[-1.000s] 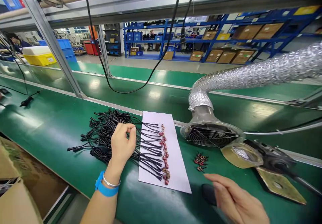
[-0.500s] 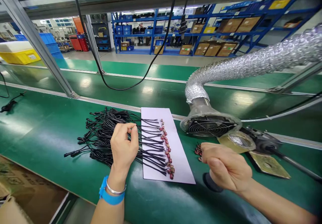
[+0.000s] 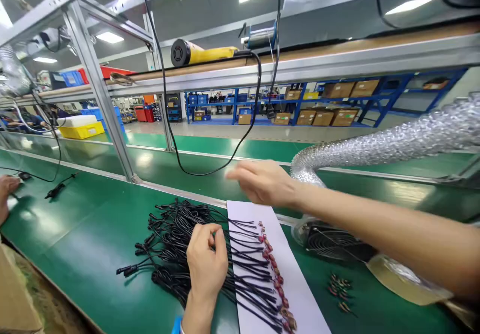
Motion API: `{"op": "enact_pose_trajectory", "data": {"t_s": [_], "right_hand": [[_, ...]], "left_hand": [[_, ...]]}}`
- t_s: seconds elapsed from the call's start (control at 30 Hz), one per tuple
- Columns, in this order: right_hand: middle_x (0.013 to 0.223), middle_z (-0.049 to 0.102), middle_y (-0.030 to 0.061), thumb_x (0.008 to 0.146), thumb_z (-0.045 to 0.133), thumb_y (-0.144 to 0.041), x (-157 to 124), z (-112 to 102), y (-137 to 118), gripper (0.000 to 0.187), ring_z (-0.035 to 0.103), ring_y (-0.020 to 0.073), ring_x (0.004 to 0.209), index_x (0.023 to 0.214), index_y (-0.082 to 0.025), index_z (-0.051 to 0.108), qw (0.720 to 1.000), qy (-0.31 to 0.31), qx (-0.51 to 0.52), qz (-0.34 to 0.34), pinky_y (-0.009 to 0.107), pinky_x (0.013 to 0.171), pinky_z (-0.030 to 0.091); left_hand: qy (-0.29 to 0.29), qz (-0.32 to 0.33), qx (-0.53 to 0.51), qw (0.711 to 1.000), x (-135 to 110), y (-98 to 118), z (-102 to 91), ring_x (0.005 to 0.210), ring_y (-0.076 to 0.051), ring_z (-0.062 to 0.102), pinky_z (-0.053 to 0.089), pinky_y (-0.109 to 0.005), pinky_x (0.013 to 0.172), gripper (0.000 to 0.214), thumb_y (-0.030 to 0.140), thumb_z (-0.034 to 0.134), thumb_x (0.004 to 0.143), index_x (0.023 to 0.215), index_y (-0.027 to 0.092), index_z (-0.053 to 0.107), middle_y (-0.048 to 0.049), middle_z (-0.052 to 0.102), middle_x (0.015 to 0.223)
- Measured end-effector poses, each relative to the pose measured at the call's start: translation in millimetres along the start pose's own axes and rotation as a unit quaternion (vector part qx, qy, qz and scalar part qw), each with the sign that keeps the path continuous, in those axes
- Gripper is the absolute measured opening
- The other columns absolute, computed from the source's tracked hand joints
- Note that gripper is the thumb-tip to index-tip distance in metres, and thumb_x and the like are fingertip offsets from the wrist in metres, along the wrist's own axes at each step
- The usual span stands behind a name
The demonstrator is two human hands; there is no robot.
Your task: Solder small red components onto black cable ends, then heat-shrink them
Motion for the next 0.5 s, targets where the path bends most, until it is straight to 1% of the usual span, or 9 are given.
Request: {"op": "enact_pose_trajectory", "data": {"t_s": [0.03, 0.07, 0.1, 0.17, 0.23, 0.3, 0.37, 0.43, 0.5], "right_hand": [[0.077, 0.057, 0.0016, 0.089, 0.037, -0.011, 24, 8, 16, 0.024, 0.044, 0.0091, 0.053, 0.096, -0.016, 0.060, 0.999, -0.006, -0.031, 0.005, 0.022, 0.045, 0.026], [0.084, 0.058, 0.0043, 0.086, 0.039, -0.011, 50, 12, 37, 0.022, 0.047, 0.0094, 0.058, 0.094, -0.013, 0.060, 0.998, -0.003, -0.061, 0.028, 0.021, 0.047, 0.027], [0.091, 0.059, 0.0070, 0.084, 0.042, -0.011, 77, 15, 60, 0.021, 0.052, 0.0112, 0.066, 0.095, -0.010, 0.060, 0.995, -0.004, -0.085, 0.058, 0.021, 0.051, 0.030], [0.102, 0.059, 0.0119, 0.085, 0.041, -0.010, 127, 12, 114, 0.025, 0.059, 0.0197, 0.089, 0.099, -0.003, 0.059, 0.978, 0.004, -0.137, 0.156, 0.025, 0.065, 0.040], [0.112, 0.059, 0.0154, 0.087, 0.036, -0.007, 164, 1, 167, 0.029, 0.056, 0.0263, 0.109, 0.105, 0.002, 0.057, 0.947, 0.022, -0.187, 0.259, 0.032, 0.082, 0.043], [0.122, 0.057, 0.0236, 0.089, 0.043, -0.009, 188, -5, 205, 0.029, 0.052, 0.0307, 0.115, 0.111, 0.006, 0.054, 0.932, 0.032, -0.201, 0.302, 0.040, 0.089, 0.043], [0.119, 0.061, 0.0278, 0.092, 0.050, -0.022, 202, 0, 232, 0.036, 0.055, 0.0313, 0.111, 0.109, 0.010, 0.055, 0.926, 0.011, -0.200, 0.321, 0.045, 0.089, 0.044], [0.103, 0.067, 0.0272, 0.094, 0.052, -0.042, 210, 13, 248, 0.053, 0.061, 0.0293, 0.100, 0.094, 0.011, 0.059, 0.930, -0.031, -0.187, 0.314, 0.045, 0.082, 0.047], [0.092, 0.069, 0.0288, 0.090, 0.049, -0.059, 217, 25, 250, 0.071, 0.064, 0.0290, 0.092, 0.079, 0.010, 0.061, 0.947, -0.063, -0.173, 0.265, 0.044, 0.076, 0.049]], "left_hand": [[-0.001, -0.002, 0.003, 1.000, 0, -1, 1.1, 0.060, -0.016, 0.050, 0.046, -0.030, 0.058, 0.020, 0.028, 0.047, 0.094, 0.084, 0.023, 0.064, 0.0001, 0.048, 0.066], [-0.003, -0.003, 0.006, 1.000, -1, -3, 2.6, 0.059, -0.016, 0.050, 0.045, -0.030, 0.057, 0.021, 0.028, 0.047, 0.094, 0.084, 0.023, 0.064, 0.0003, 0.047, 0.065], [-0.005, -0.004, 0.009, 1.000, -1, -6, 4.3, 0.058, -0.016, 0.049, 0.045, -0.030, 0.056, 0.021, 0.028, 0.047, 0.094, 0.083, 0.023, 0.064, 0.0002, 0.046, 0.065], [-0.006, -0.004, 0.017, 1.000, -1, -10, 7.1, 0.057, -0.015, 0.048, 0.044, -0.029, 0.055, 0.022, 0.028, 0.046, 0.094, 0.083, 0.022, 0.064, 0.0001, 0.047, 0.064], [0.001, -0.001, 0.028, 1.000, -1, -14, 8.6, 0.056, -0.015, 0.048, 0.042, -0.028, 0.055, 0.023, 0.026, 0.046, 0.094, 0.082, 0.021, 0.064, 0.0001, 0.047, 0.064], [0.009, 0.002, 0.040, 0.999, -1, -17, 9.2, 0.056, -0.014, 0.047, 0.041, -0.026, 0.054, 0.023, 0.023, 0.046, 0.094, 0.080, 0.020, 0.064, 0.0005, 0.047, 0.064], [0.015, 0.002, 0.045, 0.999, -2, -19, 10.3, 0.056, -0.013, 0.047, 0.040, -0.025, 0.054, 0.022, 0.020, 0.047, 0.093, 0.080, 0.020, 0.064, 0.0010, 0.048, 0.064], [0.019, 0.002, 0.044, 0.999, -3, -20, 11.2, 0.056, -0.012, 0.048, 0.039, -0.024, 0.055, 0.020, 0.019, 0.048, 0.092, 0.081, 0.020, 0.064, 0.0012, 0.048, 0.064], [0.026, 0.005, 0.043, 0.999, -3, -21, 10.4, 0.056, -0.012, 0.048, 0.039, -0.023, 0.055, 0.020, 0.018, 0.048, 0.092, 0.081, 0.020, 0.065, 0.0011, 0.049, 0.064]]}}
Point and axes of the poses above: each hand's wrist, its own x-axis towards the middle knuckle, its own z-axis out of the palm, y = z × x, the point moved 10 cm from there along x, towards the middle knuckle
